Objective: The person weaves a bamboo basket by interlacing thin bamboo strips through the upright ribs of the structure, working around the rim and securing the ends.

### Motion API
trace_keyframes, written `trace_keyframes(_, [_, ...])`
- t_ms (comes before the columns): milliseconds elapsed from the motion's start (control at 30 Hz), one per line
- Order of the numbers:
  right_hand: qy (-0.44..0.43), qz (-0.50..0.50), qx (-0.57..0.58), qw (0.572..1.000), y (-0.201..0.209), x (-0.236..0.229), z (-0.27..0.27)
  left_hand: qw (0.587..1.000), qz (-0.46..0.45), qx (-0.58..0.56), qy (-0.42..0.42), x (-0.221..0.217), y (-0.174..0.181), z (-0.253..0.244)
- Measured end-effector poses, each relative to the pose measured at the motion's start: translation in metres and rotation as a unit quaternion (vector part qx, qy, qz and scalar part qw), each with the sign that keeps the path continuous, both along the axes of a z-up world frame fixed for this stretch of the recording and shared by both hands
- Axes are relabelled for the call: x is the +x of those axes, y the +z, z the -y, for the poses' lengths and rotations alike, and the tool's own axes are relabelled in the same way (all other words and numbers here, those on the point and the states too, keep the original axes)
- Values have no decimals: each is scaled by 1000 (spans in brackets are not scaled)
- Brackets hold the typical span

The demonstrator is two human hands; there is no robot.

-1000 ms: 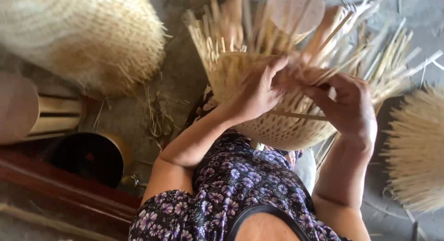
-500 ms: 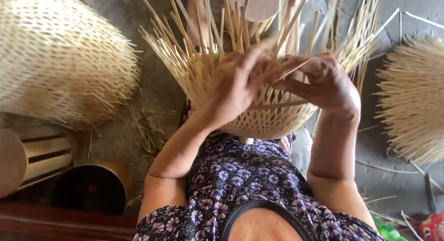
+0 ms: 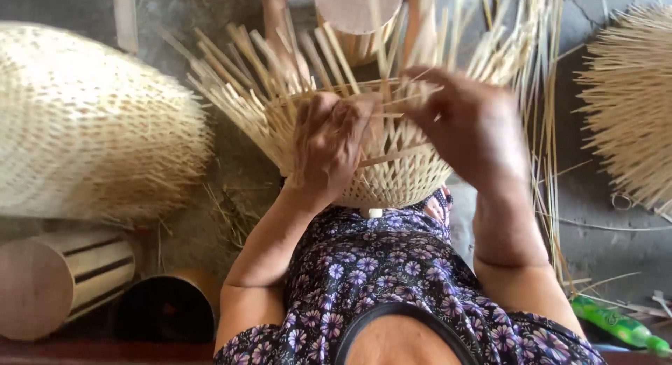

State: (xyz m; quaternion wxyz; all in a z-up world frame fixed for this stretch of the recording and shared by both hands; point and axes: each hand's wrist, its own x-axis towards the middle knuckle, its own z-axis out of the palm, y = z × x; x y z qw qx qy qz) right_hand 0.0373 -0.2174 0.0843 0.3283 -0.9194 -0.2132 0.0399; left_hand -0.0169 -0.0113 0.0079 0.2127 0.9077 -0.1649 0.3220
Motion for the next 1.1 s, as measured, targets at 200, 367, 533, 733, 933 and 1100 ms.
trace_keyframes(200, [214,46,166,962,-45,32,5,993,-47,-106,-35,4,4,4])
trace_keyframes(367, [226,35,214,950,-61,45,10,970,-33,-204,-124,14,-5,-1])
trace_keyframes(533, [104,-78,214,968,-66,30,3,996,90,-8,-27,7,-5,10])
trace_keyframes(733, [308,-91,368,873,-55,49,28,985,-64,-143,-78,17,-1,13])
trace_keyframes(933, [124,-108,316,935,-43,32,7,997,68,-23,-14,17,-9,16])
trace_keyframes(1100, [21,120,188,974,-17,15,30,975,151,91,134,5,0,25])
